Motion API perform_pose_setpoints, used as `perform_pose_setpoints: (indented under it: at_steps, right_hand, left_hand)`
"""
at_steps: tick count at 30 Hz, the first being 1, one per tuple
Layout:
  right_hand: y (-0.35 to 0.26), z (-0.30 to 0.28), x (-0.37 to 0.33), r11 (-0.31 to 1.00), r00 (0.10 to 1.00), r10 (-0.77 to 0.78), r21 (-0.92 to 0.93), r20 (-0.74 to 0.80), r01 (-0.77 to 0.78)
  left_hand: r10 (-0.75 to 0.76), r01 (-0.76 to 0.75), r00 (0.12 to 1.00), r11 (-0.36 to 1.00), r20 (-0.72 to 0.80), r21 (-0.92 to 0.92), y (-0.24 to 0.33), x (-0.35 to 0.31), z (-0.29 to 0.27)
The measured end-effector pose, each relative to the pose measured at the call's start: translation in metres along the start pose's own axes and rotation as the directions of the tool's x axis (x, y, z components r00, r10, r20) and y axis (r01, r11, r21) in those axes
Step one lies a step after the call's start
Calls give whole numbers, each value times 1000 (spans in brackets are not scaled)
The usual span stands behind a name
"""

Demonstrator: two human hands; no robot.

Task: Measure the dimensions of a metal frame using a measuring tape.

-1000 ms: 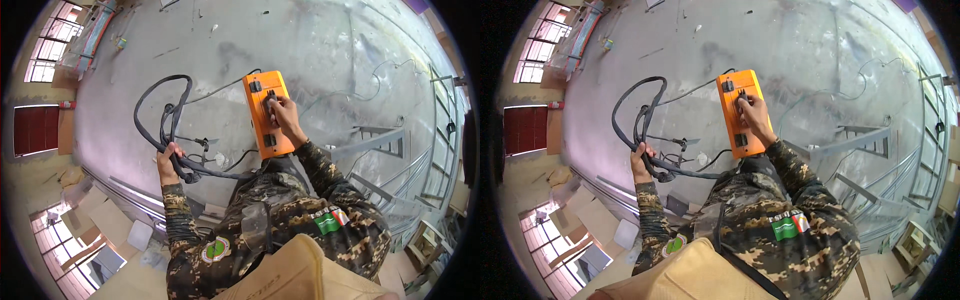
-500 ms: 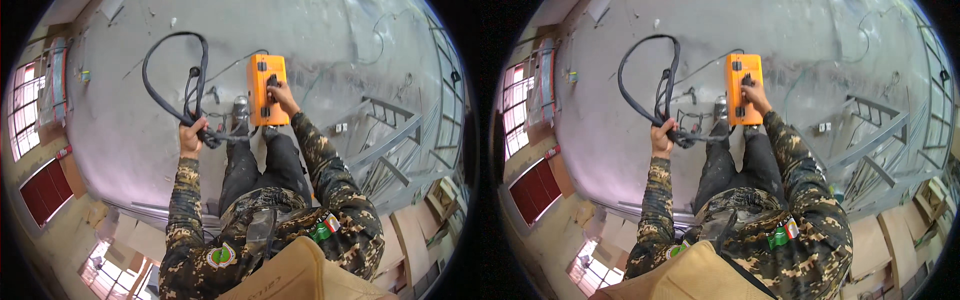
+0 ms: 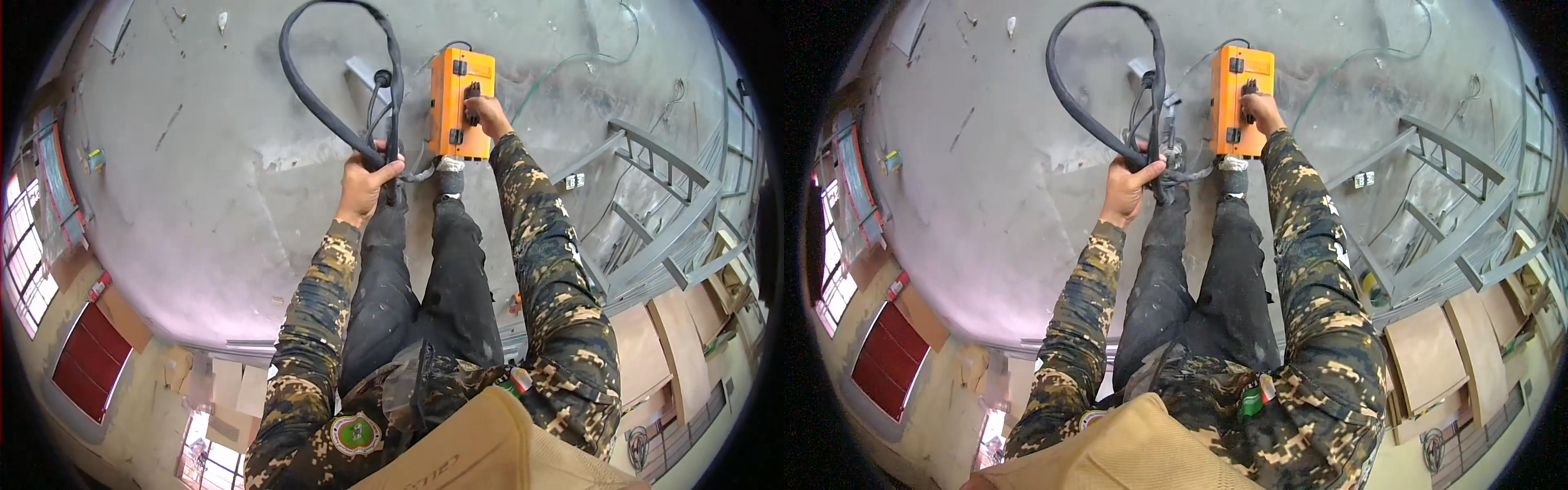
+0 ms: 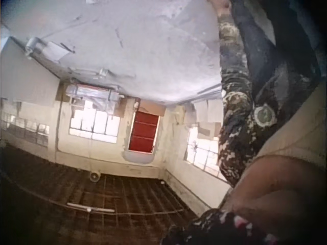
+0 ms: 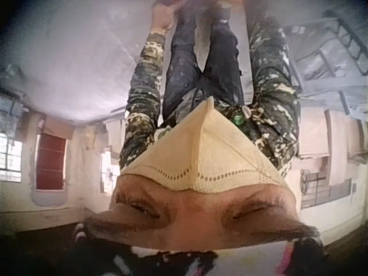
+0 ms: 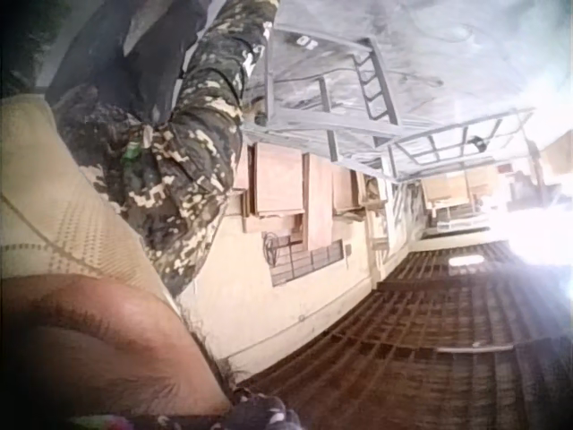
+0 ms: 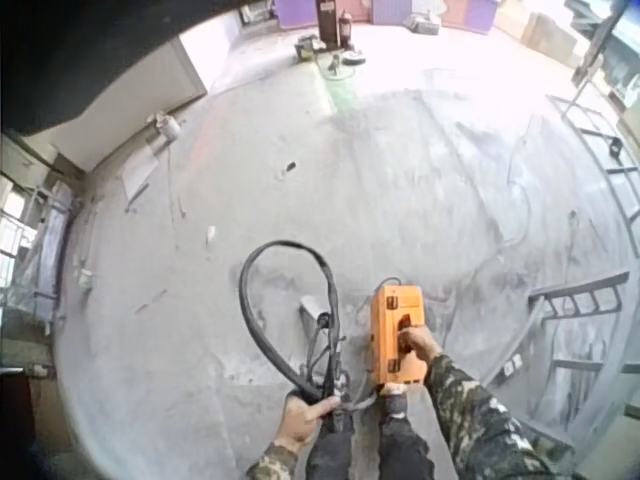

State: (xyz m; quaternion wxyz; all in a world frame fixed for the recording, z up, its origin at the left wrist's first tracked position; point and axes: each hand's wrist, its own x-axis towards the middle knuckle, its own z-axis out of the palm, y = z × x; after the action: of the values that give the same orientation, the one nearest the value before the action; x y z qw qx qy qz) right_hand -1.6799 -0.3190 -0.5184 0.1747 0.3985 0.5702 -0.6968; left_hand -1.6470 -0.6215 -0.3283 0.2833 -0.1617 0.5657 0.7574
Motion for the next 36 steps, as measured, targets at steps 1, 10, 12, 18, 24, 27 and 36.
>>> perform_pose_setpoints:
  at_steps: [1,10,12,18,24,27,36]
  right_hand:
    - [12,2,8,999,1000,14,43,-17,-13]
    - [23,6,84,995,989,72,83,-132,-62]
    - [34,13,84,989,987,86,128,-136,-69]
    - [34,11,111,981,970,61,195,-237,-14]
    - [38,12,137,991,945,14,131,-326,30]
    - [45,16,143,991,906,-21,108,-423,73]
    - [54,46,148,936,897,10,320,-443,148]
  left_hand:
    - [-18,18,1000,1000,-6,1,-10,7,-6]
    - [-78,99,972,991,-222,86,-60,88,-21]
    - [-104,121,940,992,-325,32,-71,91,-25]
    - [-114,325,876,858,-469,399,-91,92,-57]
    - [-422,511,856,597,-300,618,-107,89,-83]
    - [-446,496,862,649,-239,577,-116,85,-69]
    - [-516,524,836,646,-188,556,-144,72,-80]
